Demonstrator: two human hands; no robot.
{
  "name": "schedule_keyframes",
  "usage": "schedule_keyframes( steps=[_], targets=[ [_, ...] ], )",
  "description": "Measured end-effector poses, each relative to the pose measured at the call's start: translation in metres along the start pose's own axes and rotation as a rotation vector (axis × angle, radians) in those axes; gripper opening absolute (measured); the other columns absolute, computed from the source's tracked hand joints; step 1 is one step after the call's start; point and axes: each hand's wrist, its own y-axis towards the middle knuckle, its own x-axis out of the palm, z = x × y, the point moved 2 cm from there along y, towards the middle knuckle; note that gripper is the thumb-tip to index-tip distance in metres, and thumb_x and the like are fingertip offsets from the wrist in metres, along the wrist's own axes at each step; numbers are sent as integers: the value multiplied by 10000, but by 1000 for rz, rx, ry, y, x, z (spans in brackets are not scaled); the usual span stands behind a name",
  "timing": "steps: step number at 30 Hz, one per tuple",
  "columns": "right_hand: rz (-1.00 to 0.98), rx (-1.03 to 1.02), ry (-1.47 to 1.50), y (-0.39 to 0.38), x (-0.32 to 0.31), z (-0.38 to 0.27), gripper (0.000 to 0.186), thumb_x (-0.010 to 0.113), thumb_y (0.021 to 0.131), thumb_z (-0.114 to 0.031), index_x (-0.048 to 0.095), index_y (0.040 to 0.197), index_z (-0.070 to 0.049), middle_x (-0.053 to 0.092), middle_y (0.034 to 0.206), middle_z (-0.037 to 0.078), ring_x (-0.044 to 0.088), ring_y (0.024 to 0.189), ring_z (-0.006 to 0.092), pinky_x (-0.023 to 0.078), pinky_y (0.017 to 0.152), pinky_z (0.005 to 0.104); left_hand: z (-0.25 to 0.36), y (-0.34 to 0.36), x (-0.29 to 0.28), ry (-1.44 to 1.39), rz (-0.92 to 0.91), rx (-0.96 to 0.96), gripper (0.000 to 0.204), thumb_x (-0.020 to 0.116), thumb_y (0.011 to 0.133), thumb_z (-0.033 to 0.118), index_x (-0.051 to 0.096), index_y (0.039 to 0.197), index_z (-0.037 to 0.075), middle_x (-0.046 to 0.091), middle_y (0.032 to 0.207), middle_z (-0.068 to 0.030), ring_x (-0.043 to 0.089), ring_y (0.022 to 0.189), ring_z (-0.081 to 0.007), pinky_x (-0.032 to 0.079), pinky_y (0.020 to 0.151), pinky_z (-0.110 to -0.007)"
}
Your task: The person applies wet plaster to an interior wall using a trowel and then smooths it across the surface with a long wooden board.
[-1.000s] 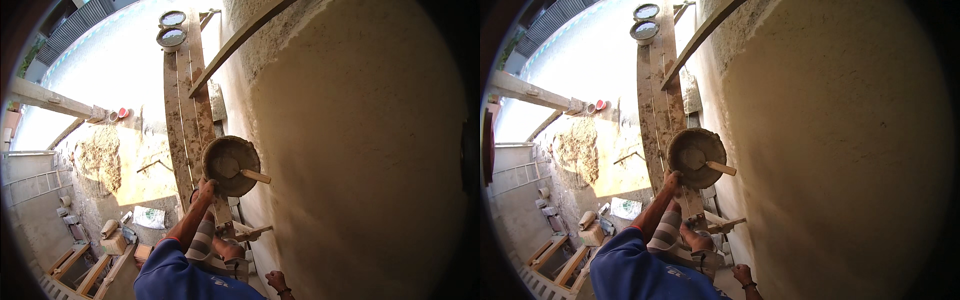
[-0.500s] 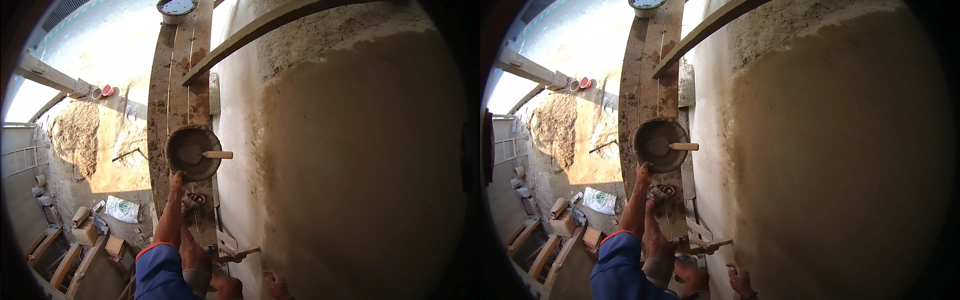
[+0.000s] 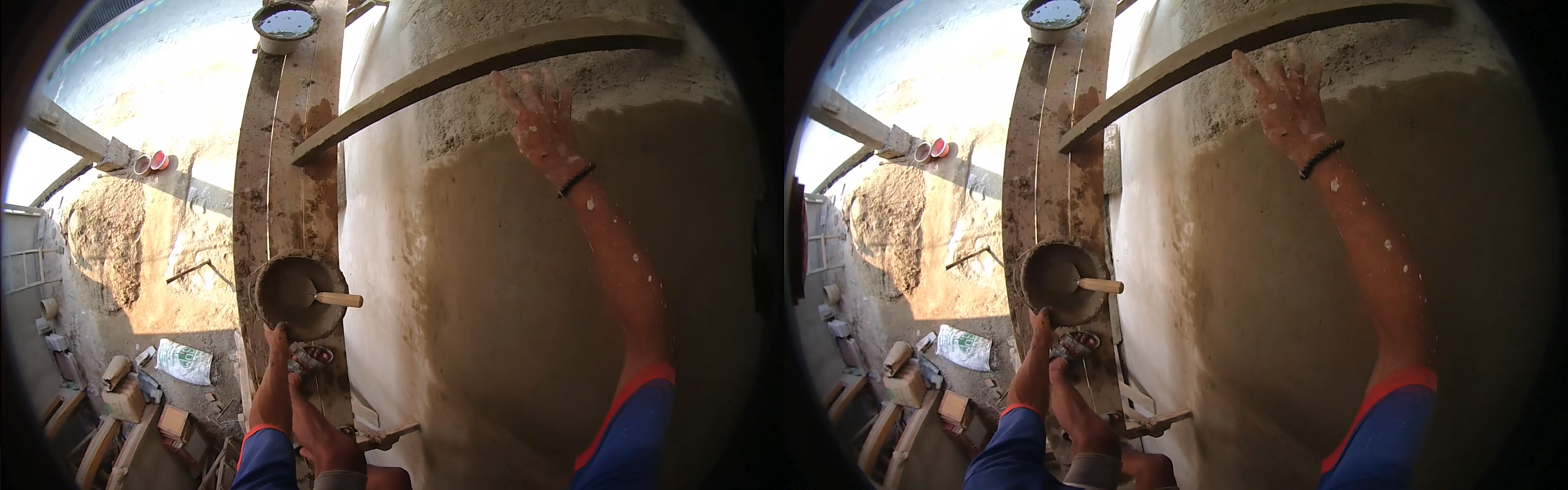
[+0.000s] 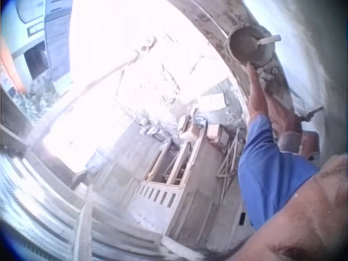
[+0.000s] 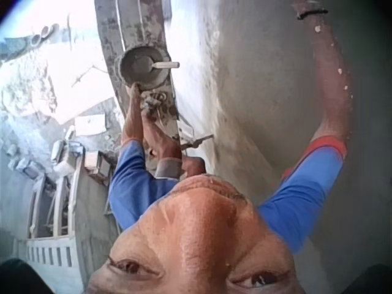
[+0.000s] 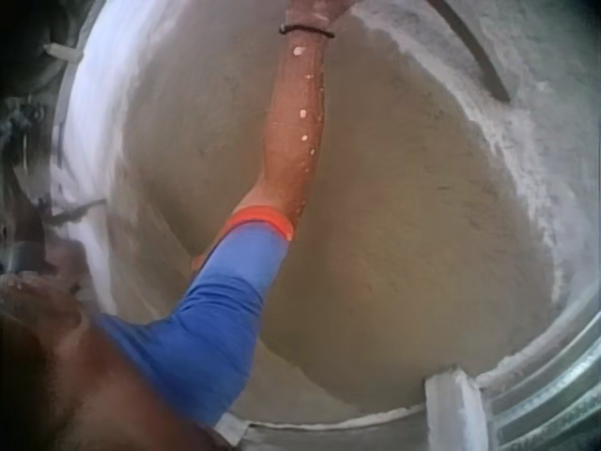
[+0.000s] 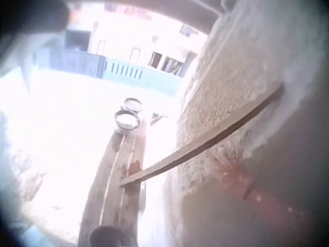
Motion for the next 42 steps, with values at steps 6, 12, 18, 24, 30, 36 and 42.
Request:
schedule_keyframes(
  steps=[6,12,18,24,30,36,42],
  targets=[
    [-134,18,-285,92,37,50,720,539,828,-131,150,1415,-282,317,1376,95,101,1345,341,96,1064,590,-7,-13,-57,364,144,254,817,622,728,112,156,1400,101,416,1218,-133,509,1003,-251,472,818,-370],
    [-462,80,-257,116,45,54,451,488,871,-121,403,1304,-217,436,1259,83,317,1262,290,85,1089,556,30,-88,-165,282,90,-235,762,582,722,45,209,1387,51,537,1028,-147,533,650,-182,451,529,-287],
    [-157,-328,17,126,-47,45,241,540,826,-138,587,1063,-140,575,1040,99,511,1067,267,277,1026,488,73,-155,-193,314,279,-156,642,555,730,15,319,1327,-1,540,1054,-153,547,649,-170,444,526,-254],
    [-263,-380,175,44,-230,48,204,585,721,-173,562,899,-77,575,817,102,551,872,269,419,778,404,157,-200,42,-102,-463,-10,673,566,842,307,212,1374,97,486,1218,-187,608,861,-283,512,749,-391],
    [-367,-60,638,-94,-308,110,175,589,668,-179,525,800,-83,548,735,85,551,790,235,419,696,384,262,-292,222,-891,-890,-365,797,388,837,615,196,1348,34,239,1379,-254,292,1229,-480,253,1037,-538],
    [-727,429,998,-283,-370,75,283,587,634,-195,563,856,-22,596,713,145,607,714,298,460,678,415,242,-345,177,-1047,-1137,-484,514,617,779,389,522,1188,92,513,1176,-205,462,1114,-326,309,992,-481],
    [-1331,797,1582,-488,-424,33,533,616,644,-299,565,1124,-74,634,946,166,610,881,298,467,803,381,177,-394,112,-666,-963,-535,601,572,793,512,510,1181,58,545,1129,-146,495,1061,-303,348,958,-484]
  ],
)
